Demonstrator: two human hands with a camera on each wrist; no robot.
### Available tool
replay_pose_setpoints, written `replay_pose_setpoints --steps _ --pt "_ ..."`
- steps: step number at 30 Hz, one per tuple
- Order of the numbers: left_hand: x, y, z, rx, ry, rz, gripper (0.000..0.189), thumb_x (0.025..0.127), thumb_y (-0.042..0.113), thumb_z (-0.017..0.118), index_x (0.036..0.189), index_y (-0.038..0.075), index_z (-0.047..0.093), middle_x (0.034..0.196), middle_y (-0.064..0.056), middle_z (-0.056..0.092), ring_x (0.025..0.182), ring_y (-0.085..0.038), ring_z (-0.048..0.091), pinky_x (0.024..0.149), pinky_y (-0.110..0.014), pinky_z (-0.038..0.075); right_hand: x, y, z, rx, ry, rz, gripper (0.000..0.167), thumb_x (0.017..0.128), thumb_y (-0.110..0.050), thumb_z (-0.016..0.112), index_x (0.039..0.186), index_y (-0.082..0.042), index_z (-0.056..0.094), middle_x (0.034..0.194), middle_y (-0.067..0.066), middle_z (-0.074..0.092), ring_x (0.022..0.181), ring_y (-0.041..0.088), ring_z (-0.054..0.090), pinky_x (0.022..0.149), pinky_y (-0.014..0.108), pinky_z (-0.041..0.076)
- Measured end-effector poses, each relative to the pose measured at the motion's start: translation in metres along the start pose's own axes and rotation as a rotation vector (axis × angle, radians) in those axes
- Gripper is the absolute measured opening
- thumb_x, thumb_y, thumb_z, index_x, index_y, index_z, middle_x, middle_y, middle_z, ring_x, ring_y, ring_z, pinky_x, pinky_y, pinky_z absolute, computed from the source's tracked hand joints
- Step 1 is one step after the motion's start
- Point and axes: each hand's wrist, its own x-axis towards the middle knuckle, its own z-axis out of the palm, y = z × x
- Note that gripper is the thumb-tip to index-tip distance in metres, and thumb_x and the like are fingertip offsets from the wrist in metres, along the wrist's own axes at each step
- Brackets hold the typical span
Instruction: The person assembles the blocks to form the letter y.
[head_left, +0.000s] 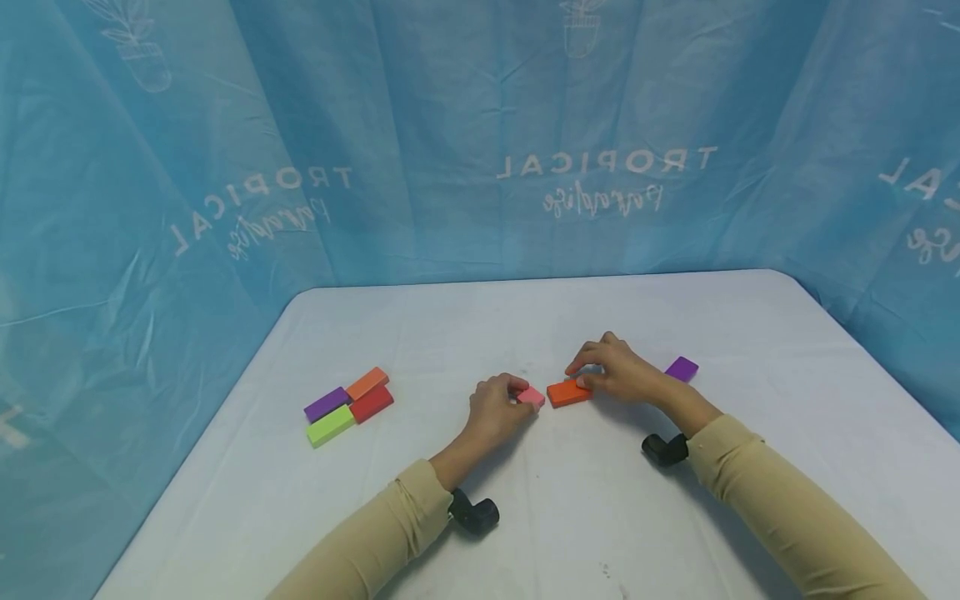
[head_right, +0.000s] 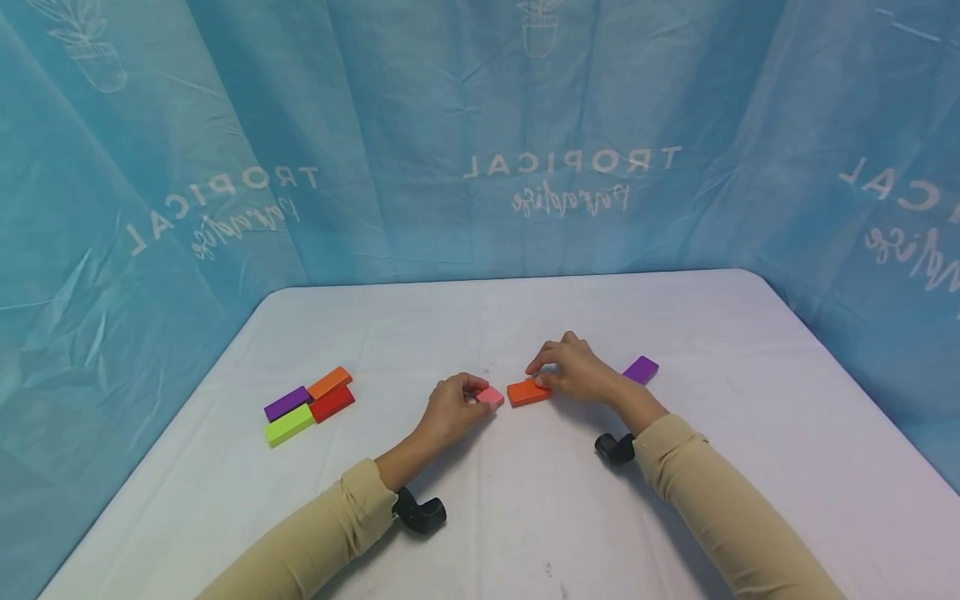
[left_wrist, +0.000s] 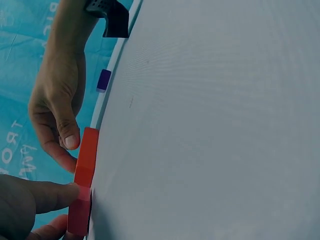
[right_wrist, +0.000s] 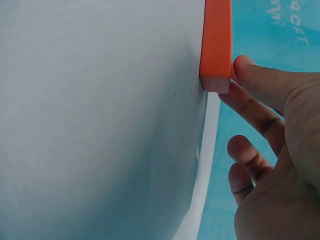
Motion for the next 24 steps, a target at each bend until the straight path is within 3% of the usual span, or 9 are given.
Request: replay_pose_setpoints --steps 9,17,24 --pt "0.000 -0.002 0.000 0.023 -0.005 0.021 0.032 0.077 0.016 0.074 0.107 0.008 0.064 0.100 -0.007 0.063 0.096 -0.020 0.049 0.085 -0.039 0.037 -0.002 -0.001 0.001 0.020 -0.003 0.049 0.028 0.084 -0.022 0.069 0.111 -0.020 0.070 0.112 0.000 0.065 0.099 0.021 0.044 0.075 0.031 0.036" --pt "0.001 -0.001 -0.007 0.005 -0.027 0.024 0.035 0.078 0.018 0.073 0.111 0.008 0.065 0.105 -0.007 0.062 0.106 -0.024 0.047 0.097 -0.047 0.032 -0.012 -0.006 0.004 -0.014 0.061 0.145 0.042 0.080 -0.033 0.073 0.116 -0.012 0.067 0.106 0.003 0.066 0.096 0.022 0.045 0.077 0.034 0.033" --pt "0.008 -0.009 -0.011 0.015 -0.096 0.032 0.035 0.079 0.017 0.070 0.113 0.011 0.066 0.108 -0.005 0.060 0.103 -0.020 0.045 0.089 -0.041 0.035 -0.020 -0.017 0.009 -0.047 0.119 0.249 0.049 0.078 -0.033 0.074 0.118 -0.006 0.064 0.101 0.008 0.067 0.093 0.025 0.046 0.080 0.039 0.035"
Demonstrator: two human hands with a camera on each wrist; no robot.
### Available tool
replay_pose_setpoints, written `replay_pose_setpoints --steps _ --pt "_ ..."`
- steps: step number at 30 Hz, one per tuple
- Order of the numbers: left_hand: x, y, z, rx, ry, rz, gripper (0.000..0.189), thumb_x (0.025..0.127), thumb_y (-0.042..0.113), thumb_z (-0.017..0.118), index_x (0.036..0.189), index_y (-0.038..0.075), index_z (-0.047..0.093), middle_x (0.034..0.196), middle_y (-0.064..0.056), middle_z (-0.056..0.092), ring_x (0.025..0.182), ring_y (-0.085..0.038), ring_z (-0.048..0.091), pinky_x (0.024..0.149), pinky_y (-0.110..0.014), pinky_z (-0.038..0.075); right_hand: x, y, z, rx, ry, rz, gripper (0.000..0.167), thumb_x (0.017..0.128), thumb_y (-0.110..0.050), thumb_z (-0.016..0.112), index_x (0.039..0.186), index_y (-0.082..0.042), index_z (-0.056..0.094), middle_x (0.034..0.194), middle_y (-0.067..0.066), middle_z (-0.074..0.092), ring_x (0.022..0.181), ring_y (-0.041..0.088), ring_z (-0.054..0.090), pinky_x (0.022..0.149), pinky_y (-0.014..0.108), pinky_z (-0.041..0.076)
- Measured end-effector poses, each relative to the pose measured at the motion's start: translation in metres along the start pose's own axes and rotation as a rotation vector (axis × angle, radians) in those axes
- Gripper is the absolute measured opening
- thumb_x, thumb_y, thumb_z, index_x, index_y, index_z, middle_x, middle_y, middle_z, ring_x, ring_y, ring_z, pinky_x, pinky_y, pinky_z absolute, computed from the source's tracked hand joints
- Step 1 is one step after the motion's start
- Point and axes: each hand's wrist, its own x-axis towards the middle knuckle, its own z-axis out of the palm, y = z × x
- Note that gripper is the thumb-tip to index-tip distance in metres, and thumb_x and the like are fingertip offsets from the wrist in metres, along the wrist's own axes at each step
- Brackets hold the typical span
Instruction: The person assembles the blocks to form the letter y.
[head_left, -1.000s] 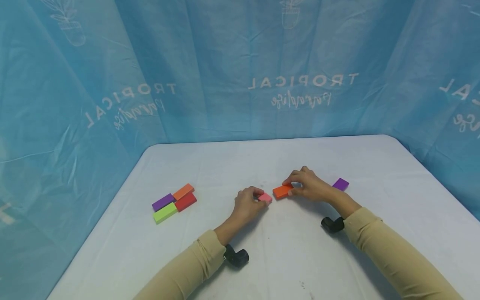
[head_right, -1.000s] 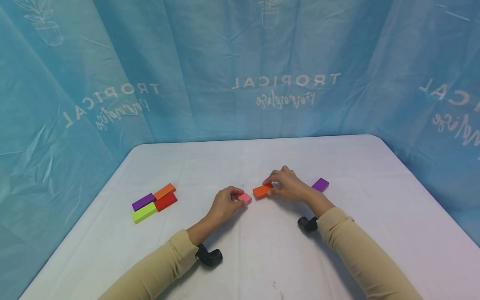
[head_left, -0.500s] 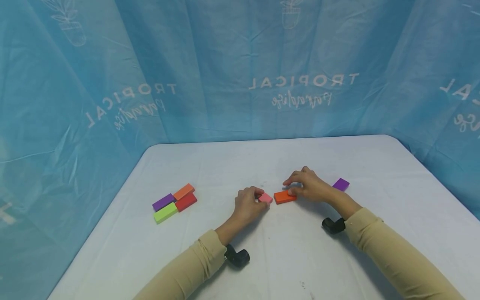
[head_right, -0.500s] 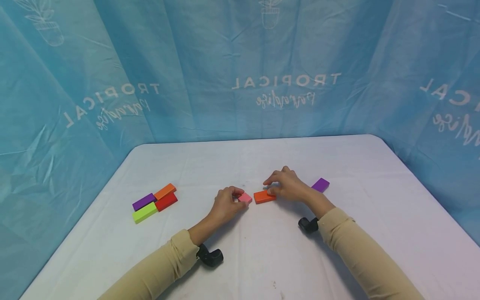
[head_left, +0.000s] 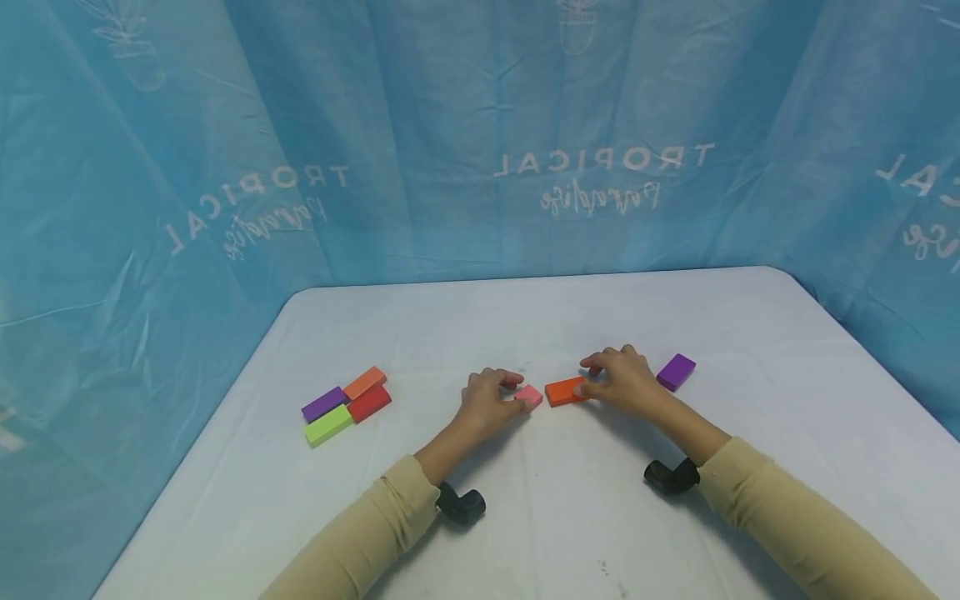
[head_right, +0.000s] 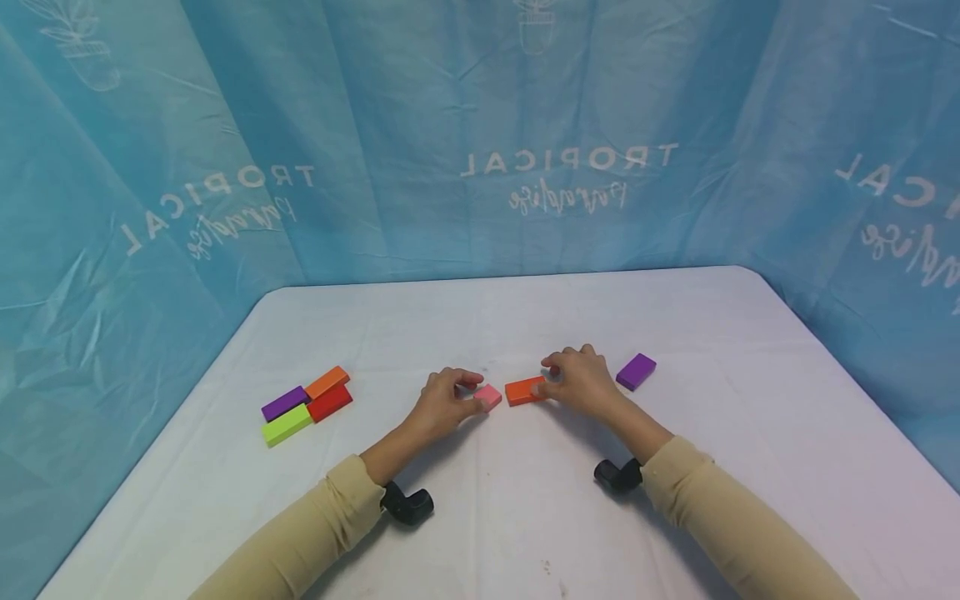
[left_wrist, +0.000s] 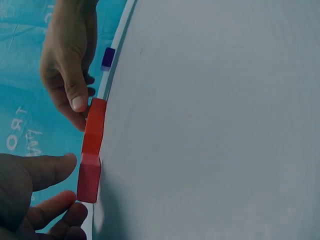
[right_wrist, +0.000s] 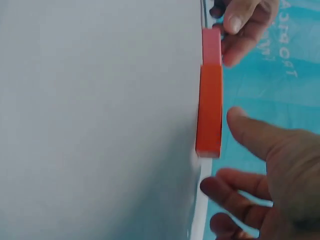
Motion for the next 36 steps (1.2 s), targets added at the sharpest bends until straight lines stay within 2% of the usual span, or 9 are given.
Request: replay_pose_setpoints --steps 7,16,28,36 --pt "0.004 -0.006 -0.004 0.030 -0.058 0.004 0.035 0.080 0.019 0.070 0.115 0.014 0.065 0.109 -0.003 0.060 0.098 -0.017 0.044 0.082 -0.035 0.037 -0.004 -0.006 0.004 -0.029 0.015 0.054 0.050 0.078 -0.035 0.074 0.117 -0.005 0.065 0.096 0.008 0.067 0.089 0.025 0.047 0.077 0.039 0.036" --pt "0.007 -0.009 -0.010 0.014 -0.126 0.016 0.037 0.082 0.018 0.069 0.119 0.018 0.064 0.107 0.000 0.060 0.096 -0.016 0.044 0.080 -0.031 0.038 -0.011 -0.010 0.010 -0.065 0.085 0.044 0.051 0.076 -0.037 0.076 0.114 -0.004 0.066 0.090 0.008 0.067 0.087 0.026 0.050 0.078 0.043 0.039" --pt "0.007 -0.009 -0.010 0.038 -0.141 0.059 0.035 0.081 0.016 0.071 0.116 0.017 0.067 0.100 0.000 0.060 0.094 -0.016 0.043 0.080 -0.032 0.034 -0.010 -0.014 0.015 -0.054 0.110 0.048 0.044 0.075 -0.030 0.076 0.108 -0.003 0.069 0.090 0.009 0.067 0.084 0.024 0.048 0.075 0.040 0.036" --pt "0.008 -0.010 -0.006 0.058 -0.124 0.094 0.036 0.080 0.015 0.070 0.115 0.015 0.067 0.097 0.001 0.062 0.092 -0.014 0.045 0.082 -0.034 0.031 -0.006 -0.013 0.015 -0.053 0.107 0.018 0.045 0.076 -0.030 0.076 0.112 -0.004 0.068 0.095 0.010 0.067 0.086 0.024 0.047 0.076 0.039 0.035"
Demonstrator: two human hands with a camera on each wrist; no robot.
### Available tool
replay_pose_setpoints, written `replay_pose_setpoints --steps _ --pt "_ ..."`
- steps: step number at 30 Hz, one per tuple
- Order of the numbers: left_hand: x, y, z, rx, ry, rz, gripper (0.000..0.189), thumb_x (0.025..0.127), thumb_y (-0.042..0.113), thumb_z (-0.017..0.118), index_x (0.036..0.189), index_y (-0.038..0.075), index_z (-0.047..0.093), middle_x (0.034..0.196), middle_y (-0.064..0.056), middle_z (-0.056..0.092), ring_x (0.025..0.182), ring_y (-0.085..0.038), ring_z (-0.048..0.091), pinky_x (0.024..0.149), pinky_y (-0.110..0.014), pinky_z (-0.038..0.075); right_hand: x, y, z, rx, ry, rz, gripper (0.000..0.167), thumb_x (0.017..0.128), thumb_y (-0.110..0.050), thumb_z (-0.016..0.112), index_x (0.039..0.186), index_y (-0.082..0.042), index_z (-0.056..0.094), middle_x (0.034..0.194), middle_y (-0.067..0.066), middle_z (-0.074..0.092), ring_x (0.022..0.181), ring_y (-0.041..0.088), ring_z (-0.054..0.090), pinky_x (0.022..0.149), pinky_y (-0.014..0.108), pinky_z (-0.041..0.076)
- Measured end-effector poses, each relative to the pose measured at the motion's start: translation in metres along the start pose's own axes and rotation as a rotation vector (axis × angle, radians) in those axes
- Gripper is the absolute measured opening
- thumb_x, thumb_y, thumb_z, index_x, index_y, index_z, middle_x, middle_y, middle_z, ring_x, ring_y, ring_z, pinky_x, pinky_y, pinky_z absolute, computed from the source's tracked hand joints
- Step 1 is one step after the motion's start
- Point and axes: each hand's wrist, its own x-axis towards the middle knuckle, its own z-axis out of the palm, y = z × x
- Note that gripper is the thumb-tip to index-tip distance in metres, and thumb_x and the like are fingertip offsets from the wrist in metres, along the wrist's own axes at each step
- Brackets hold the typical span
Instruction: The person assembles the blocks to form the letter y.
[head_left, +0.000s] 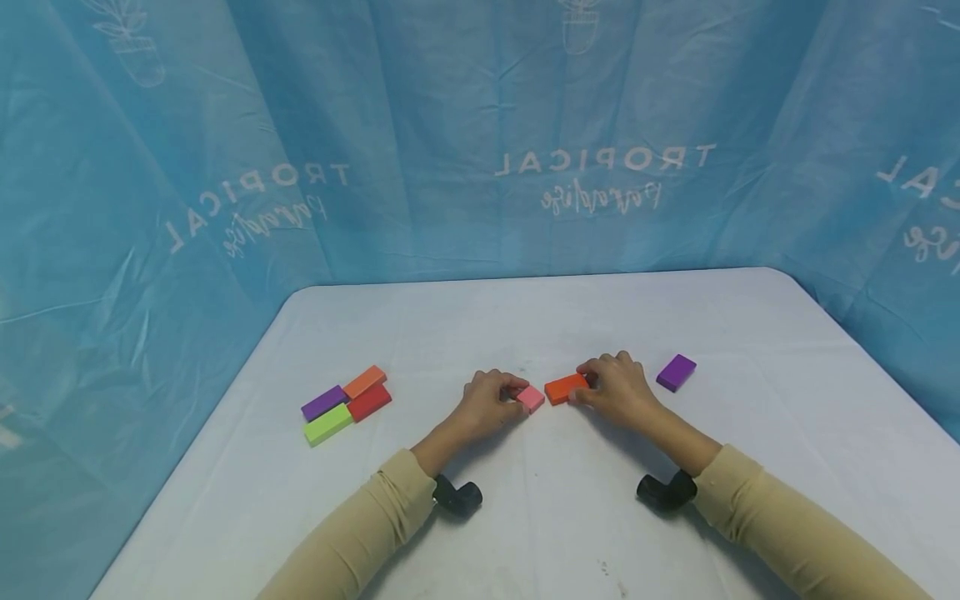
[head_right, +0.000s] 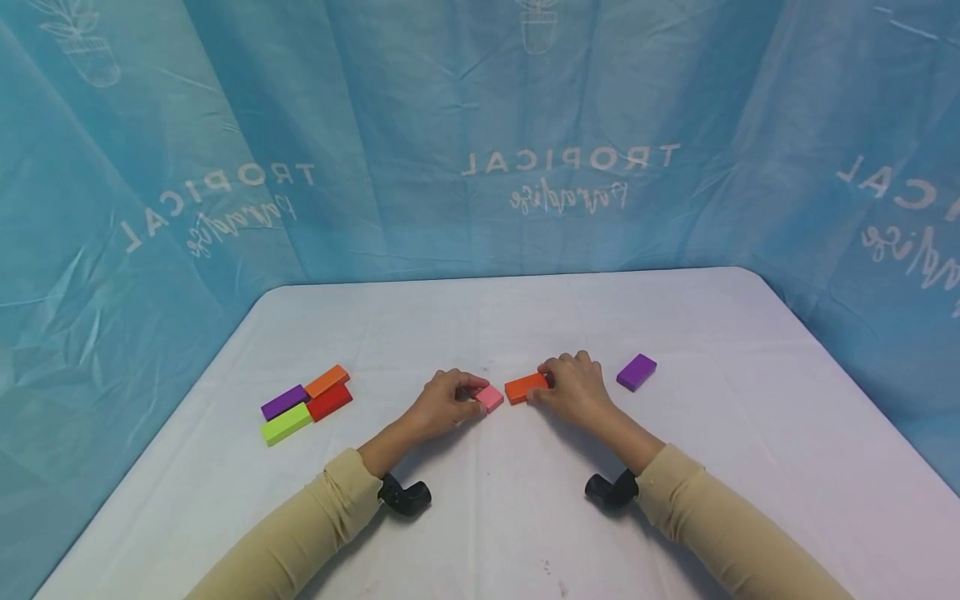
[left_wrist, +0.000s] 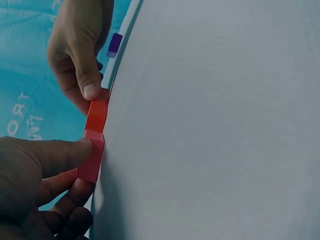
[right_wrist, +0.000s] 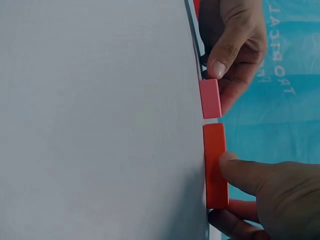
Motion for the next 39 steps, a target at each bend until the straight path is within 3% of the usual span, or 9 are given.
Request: replay_pose_setpoints --steps 9,39 --pt "-0.003 0.007 0.003 0.005 0.010 0.000 0.035 0.080 0.017 0.070 0.115 0.015 0.067 0.096 -0.001 0.062 0.090 -0.015 0.043 0.081 -0.034 0.030 0.006 0.002 0.001 0.012 -0.002 -0.064 0.043 0.078 -0.023 0.074 0.116 -0.004 0.066 0.100 0.011 0.067 0.090 0.026 0.047 0.077 0.039 0.035" --pt "-0.004 0.017 0.014 0.011 0.081 -0.051 0.033 0.079 0.019 0.073 0.111 0.013 0.068 0.090 -0.001 0.060 0.086 -0.015 0.042 0.076 -0.031 0.028 0.019 0.000 0.006 0.022 0.007 -0.120 0.041 0.080 -0.019 0.071 0.120 -0.007 0.065 0.108 0.012 0.067 0.092 0.028 0.044 0.077 0.038 0.033"
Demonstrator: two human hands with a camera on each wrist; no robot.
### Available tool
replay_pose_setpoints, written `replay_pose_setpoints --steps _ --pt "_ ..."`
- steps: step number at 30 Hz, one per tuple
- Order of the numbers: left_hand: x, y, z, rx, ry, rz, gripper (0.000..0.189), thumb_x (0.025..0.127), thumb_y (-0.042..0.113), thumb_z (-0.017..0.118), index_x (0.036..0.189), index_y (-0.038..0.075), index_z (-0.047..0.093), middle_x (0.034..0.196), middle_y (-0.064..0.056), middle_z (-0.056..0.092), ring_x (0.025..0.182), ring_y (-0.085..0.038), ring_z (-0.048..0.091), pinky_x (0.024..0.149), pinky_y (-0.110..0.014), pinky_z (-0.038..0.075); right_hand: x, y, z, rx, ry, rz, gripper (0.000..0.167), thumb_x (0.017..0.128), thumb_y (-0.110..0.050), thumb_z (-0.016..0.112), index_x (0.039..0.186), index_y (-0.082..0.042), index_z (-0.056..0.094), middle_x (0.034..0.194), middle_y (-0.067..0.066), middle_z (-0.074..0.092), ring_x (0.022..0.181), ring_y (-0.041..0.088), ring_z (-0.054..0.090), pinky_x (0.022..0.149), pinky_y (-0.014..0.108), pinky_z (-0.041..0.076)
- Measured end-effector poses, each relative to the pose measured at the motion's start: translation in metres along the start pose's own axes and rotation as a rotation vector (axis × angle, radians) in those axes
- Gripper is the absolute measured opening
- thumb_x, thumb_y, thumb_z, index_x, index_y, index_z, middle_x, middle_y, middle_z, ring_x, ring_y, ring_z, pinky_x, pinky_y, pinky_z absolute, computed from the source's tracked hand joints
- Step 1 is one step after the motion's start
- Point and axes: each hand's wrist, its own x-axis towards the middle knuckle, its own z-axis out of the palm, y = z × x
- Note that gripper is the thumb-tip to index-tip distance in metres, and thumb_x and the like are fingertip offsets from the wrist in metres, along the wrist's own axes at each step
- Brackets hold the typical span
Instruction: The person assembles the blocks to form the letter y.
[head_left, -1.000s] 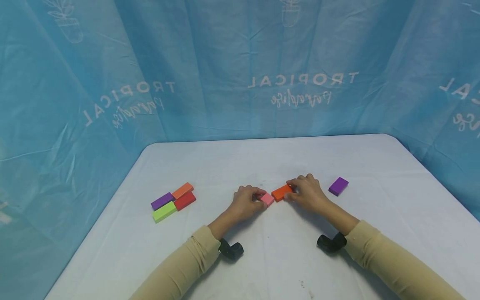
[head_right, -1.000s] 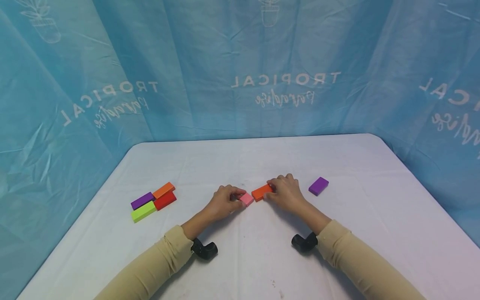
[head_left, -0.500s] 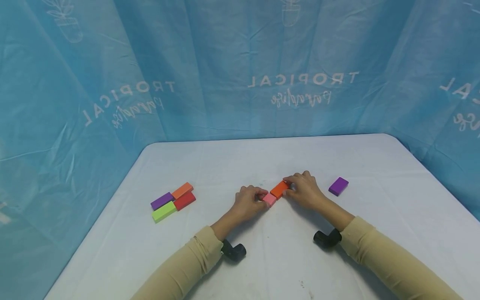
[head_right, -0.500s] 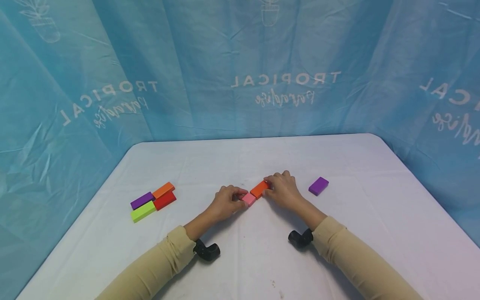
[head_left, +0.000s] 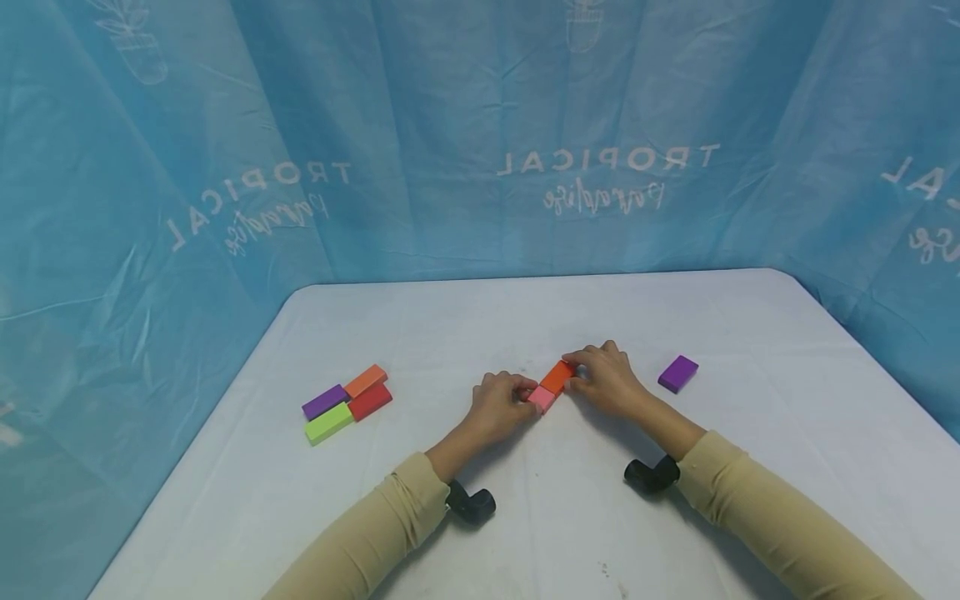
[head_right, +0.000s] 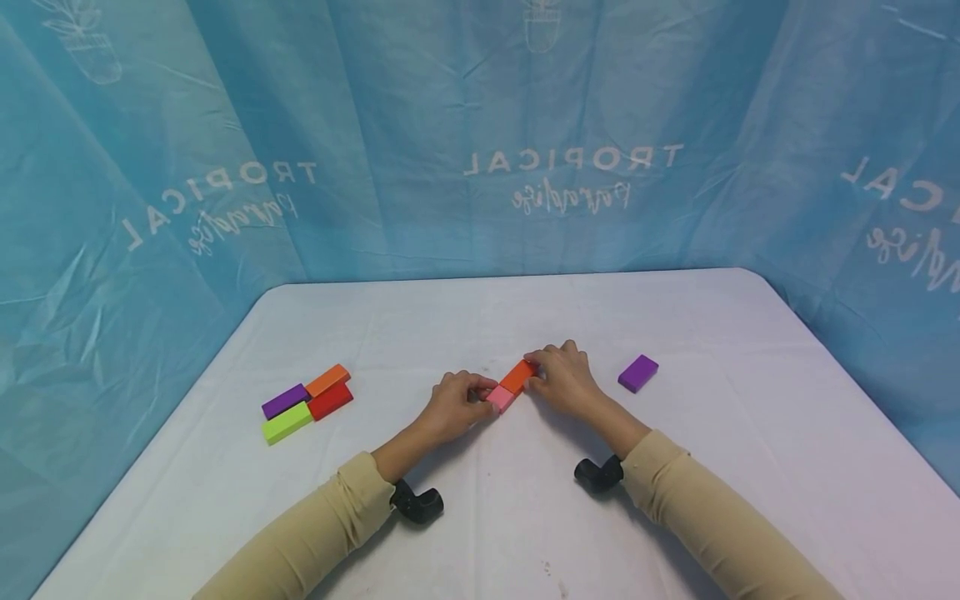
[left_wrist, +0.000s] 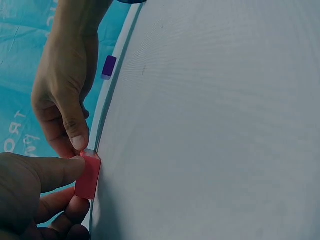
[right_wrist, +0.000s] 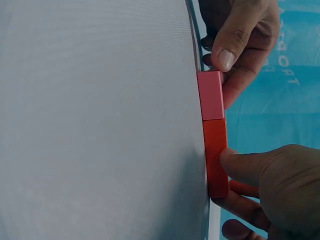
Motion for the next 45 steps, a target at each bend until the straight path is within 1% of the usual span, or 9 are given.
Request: replay_pose_setpoints --steps 8,16,20,24,28,32,34,40,45 --pt "0.001 0.001 0.001 -0.008 -0.002 -0.009 0.032 0.080 0.019 0.073 0.111 0.014 0.069 0.090 -0.001 0.059 0.086 -0.014 0.041 0.075 -0.030 0.028 0.000 -0.001 0.001 -0.006 0.013 -0.012 0.040 0.080 -0.017 0.071 0.118 -0.008 0.065 0.106 0.012 0.067 0.091 0.027 0.045 0.076 0.038 0.033" --pt "0.001 0.001 0.001 -0.020 -0.001 0.011 0.032 0.078 0.019 0.074 0.109 0.012 0.069 0.089 -0.002 0.059 0.087 -0.015 0.042 0.077 -0.032 0.028 0.000 0.000 0.002 -0.014 0.025 -0.007 0.039 0.079 -0.017 0.071 0.117 -0.009 0.066 0.108 0.011 0.068 0.090 0.027 0.046 0.075 0.039 0.033" --pt "0.002 0.002 0.000 -0.021 -0.006 0.020 0.035 0.078 0.020 0.074 0.112 0.012 0.068 0.092 -0.003 0.059 0.088 -0.016 0.042 0.076 -0.030 0.028 -0.001 0.001 0.000 -0.007 0.023 0.002 0.040 0.080 -0.017 0.071 0.118 -0.008 0.065 0.110 0.012 0.068 0.091 0.028 0.046 0.076 0.040 0.034" --pt "0.003 0.002 -0.002 -0.014 -0.006 0.056 0.039 0.079 0.021 0.072 0.116 0.013 0.066 0.098 -0.003 0.060 0.091 -0.016 0.042 0.078 -0.030 0.030 -0.004 0.000 -0.005 0.019 0.012 0.020 0.042 0.081 -0.016 0.070 0.121 -0.007 0.063 0.113 0.013 0.067 0.095 0.029 0.046 0.080 0.043 0.035" --pt "0.004 0.003 -0.005 -0.025 -0.005 0.079 0.038 0.081 0.019 0.068 0.119 0.015 0.065 0.107 -0.003 0.060 0.096 -0.017 0.042 0.081 -0.030 0.033 -0.007 0.000 -0.011 0.047 0.008 0.043 0.043 0.083 -0.019 0.070 0.124 -0.008 0.062 0.117 0.013 0.065 0.099 0.029 0.046 0.083 0.044 0.036" --pt "0.006 0.003 -0.005 -0.046 -0.008 0.102 0.035 0.084 0.015 0.065 0.119 0.015 0.065 0.116 -0.003 0.059 0.102 -0.019 0.043 0.084 -0.031 0.039 -0.012 0.002 -0.015 0.062 0.035 0.041 0.044 0.082 -0.022 0.071 0.123 -0.009 0.062 0.117 0.013 0.065 0.098 0.028 0.046 0.082 0.043 0.036" --pt "0.008 0.003 -0.006 -0.052 -0.011 0.125 0.034 0.085 0.015 0.063 0.119 0.014 0.065 0.120 -0.003 0.058 0.104 -0.020 0.043 0.086 -0.033 0.040 -0.015 0.004 -0.017 0.065 0.046 0.033 0.044 0.082 -0.022 0.071 0.123 -0.008 0.062 0.117 0.014 0.065 0.098 0.029 0.046 0.083 0.044 0.035" --pt "0.014 0.002 -0.006 -0.067 -0.028 0.179 0.033 0.087 0.014 0.063 0.120 0.013 0.064 0.128 -0.002 0.057 0.111 -0.022 0.043 0.093 -0.038 0.040 -0.023 0.010 -0.023 0.065 0.046 0.048 0.044 0.084 -0.024 0.069 0.124 -0.008 0.061 0.120 0.014 0.063 0.100 0.029 0.045 0.084 0.044 0.034" --pt "0.019 0.001 -0.005 -0.063 -0.058 0.211 0.035 0.088 0.013 0.064 0.123 0.013 0.063 0.132 0.000 0.055 0.115 -0.021 0.041 0.096 -0.036 0.040 -0.030 0.017 -0.029 0.059 0.070 0.044 0.043 0.083 -0.024 0.069 0.123 -0.008 0.062 0.119 0.014 0.063 0.101 0.030 0.045 0.081 0.042 0.033"
